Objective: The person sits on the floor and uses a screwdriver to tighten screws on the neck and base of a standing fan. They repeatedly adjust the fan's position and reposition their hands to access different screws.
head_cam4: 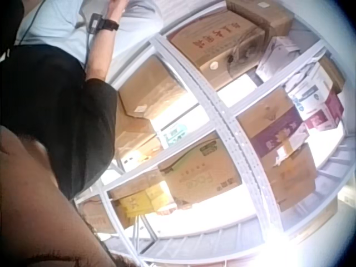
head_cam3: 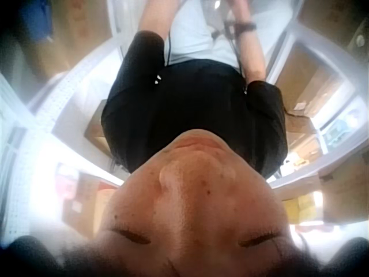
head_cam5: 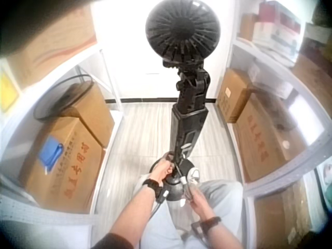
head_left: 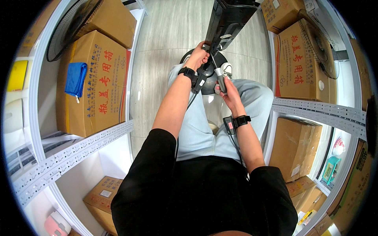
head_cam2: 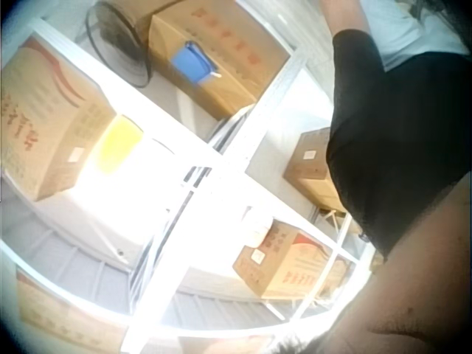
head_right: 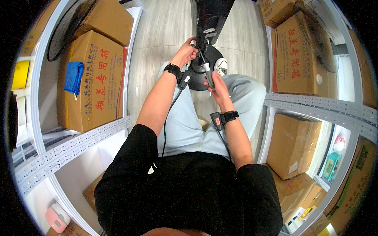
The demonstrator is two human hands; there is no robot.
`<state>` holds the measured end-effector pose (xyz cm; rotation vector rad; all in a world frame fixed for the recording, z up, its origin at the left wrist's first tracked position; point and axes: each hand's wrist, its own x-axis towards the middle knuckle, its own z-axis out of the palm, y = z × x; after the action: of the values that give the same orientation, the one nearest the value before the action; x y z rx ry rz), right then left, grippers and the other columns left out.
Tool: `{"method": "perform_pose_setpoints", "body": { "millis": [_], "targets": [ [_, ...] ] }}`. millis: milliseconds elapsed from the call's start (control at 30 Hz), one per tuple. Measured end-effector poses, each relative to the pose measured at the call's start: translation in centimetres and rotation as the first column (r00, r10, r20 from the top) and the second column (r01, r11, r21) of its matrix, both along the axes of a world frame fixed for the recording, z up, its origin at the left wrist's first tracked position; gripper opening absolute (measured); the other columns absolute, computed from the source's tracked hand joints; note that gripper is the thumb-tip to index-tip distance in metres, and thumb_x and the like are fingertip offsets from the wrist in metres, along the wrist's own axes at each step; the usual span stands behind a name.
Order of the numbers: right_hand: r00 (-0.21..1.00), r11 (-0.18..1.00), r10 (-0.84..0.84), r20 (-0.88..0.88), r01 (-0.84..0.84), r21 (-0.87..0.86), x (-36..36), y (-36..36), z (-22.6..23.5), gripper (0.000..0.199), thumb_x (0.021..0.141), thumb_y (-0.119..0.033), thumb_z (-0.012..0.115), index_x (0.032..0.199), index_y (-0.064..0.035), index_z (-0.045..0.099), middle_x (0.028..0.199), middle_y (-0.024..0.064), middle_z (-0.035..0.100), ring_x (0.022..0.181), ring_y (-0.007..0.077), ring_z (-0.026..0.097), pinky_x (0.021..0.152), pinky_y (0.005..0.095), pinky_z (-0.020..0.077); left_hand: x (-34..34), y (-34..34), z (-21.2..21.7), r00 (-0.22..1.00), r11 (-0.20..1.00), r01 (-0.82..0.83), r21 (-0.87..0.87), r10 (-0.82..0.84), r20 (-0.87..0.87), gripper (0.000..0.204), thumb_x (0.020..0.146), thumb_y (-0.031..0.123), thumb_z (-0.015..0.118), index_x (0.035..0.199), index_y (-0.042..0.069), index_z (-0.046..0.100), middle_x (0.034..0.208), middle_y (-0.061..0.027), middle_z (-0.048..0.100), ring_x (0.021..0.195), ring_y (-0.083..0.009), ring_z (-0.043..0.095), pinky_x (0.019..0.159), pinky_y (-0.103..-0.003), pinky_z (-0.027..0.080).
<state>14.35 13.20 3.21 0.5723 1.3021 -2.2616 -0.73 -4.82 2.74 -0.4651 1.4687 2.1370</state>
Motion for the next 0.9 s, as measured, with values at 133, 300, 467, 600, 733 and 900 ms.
{"method": "perform_pose_setpoints", "body": {
  "millis": [133, 300, 467, 600, 733, 900],
  "targets": [
    [0.992, 0.977, -0.113, -0.053, 0.12, 0.176, 0.4, -1.3, 0.4, 0.034, 0.096, -0.036, 0.052, 0.111, -0.0058, 0.05, 0.09, 0.0044, 0.061, 0.078, 0.0125, 0.063, 0.054, 0.0211, 0.0424, 0.0, 0.0, 0.0, 1.0, 1.0, 0.003, 0.017, -0.003, -0.007, 0.061, 0.084, -0.008, 0.028, 0.137, 0.021, 0.037, 0.069, -0.0053, 0.048, 0.049, -0.009, 0.036, 0.039, -0.023, 0.026],
    [0.996, 0.999, -0.037, 0.077, 0.037, -0.001, -0.2, -0.4, 1.4, 0.03, 0.091, -0.03, 0.061, 0.107, -0.0068, 0.051, 0.088, 0.0013, 0.058, 0.079, 0.011, 0.062, 0.054, 0.0202, 0.042, -0.1, -0.1, -0.3, 1.0, 1.0, -0.006, 0.006, 0.006, -0.008, 0.061, 0.084, -0.008, 0.028, 0.137, 0.021, 0.036, 0.069, -0.0051, 0.048, 0.049, -0.0091, 0.036, 0.039, -0.023, 0.026],
    [0.999, 0.979, -0.001, -0.033, 0.008, 0.205, -0.1, -0.3, -1.6, 0.034, 0.096, -0.04, 0.05, 0.106, -0.0071, 0.053, 0.085, 0.0024, 0.062, 0.076, 0.0116, 0.064, 0.054, 0.0206, 0.044, -0.1, 0.2, -0.1, 1.0, 1.0, 0.019, 0.019, -0.019, -0.003, 0.062, 0.085, -0.008, 0.028, 0.139, 0.022, 0.035, 0.069, -0.0054, 0.048, 0.049, -0.0092, 0.036, 0.039, -0.023, 0.027],
    [0.998, 0.997, -0.045, 0.041, 0.042, 0.07, 0.0, -0.6, 0.7, 0.032, 0.093, -0.035, 0.058, 0.109, -0.0074, 0.053, 0.088, 0.001, 0.061, 0.079, 0.0095, 0.061, 0.057, 0.0202, 0.0446, -0.1, -0.1, -0.4, 1.0, 1.0, -0.001, 0.013, 0.001, -0.003, 0.063, 0.084, -0.008, 0.028, 0.139, 0.022, 0.034, 0.07, -0.0057, 0.048, 0.049, -0.0092, 0.037, 0.039, -0.023, 0.027],
    [0.998, 0.991, -0.052, -0.027, 0.054, 0.12, 0.1, -0.8, -0.1, 0.034, 0.094, -0.037, 0.055, 0.11, -0.0072, 0.053, 0.09, 0.0032, 0.064, 0.079, 0.0116, 0.063, 0.059, 0.021, 0.0469, -0.2, 0.1, -0.5, 1.0, 1.0, 0.006, 0.016, -0.006, -0.008, 0.063, 0.083, -0.008, 0.029, 0.138, 0.022, 0.035, 0.07, -0.0062, 0.048, 0.049, -0.0092, 0.036, 0.039, -0.023, 0.027],
    [1.0, 0.993, 0.009, -0.002, -0.008, 0.114, -0.1, -0.1, -0.3, 0.033, 0.095, -0.036, 0.054, 0.111, -0.0067, 0.054, 0.093, 0.0039, 0.064, 0.082, 0.0119, 0.063, 0.059, 0.021, 0.0465, -0.2, 0.0, -0.5, 1.0, 1.0, 0.01, 0.016, -0.01, -0.002, 0.064, 0.083, -0.008, 0.029, 0.138, 0.023, 0.034, 0.07, -0.0063, 0.048, 0.048, -0.0092, 0.036, 0.039, -0.023, 0.027]
  ]
}}
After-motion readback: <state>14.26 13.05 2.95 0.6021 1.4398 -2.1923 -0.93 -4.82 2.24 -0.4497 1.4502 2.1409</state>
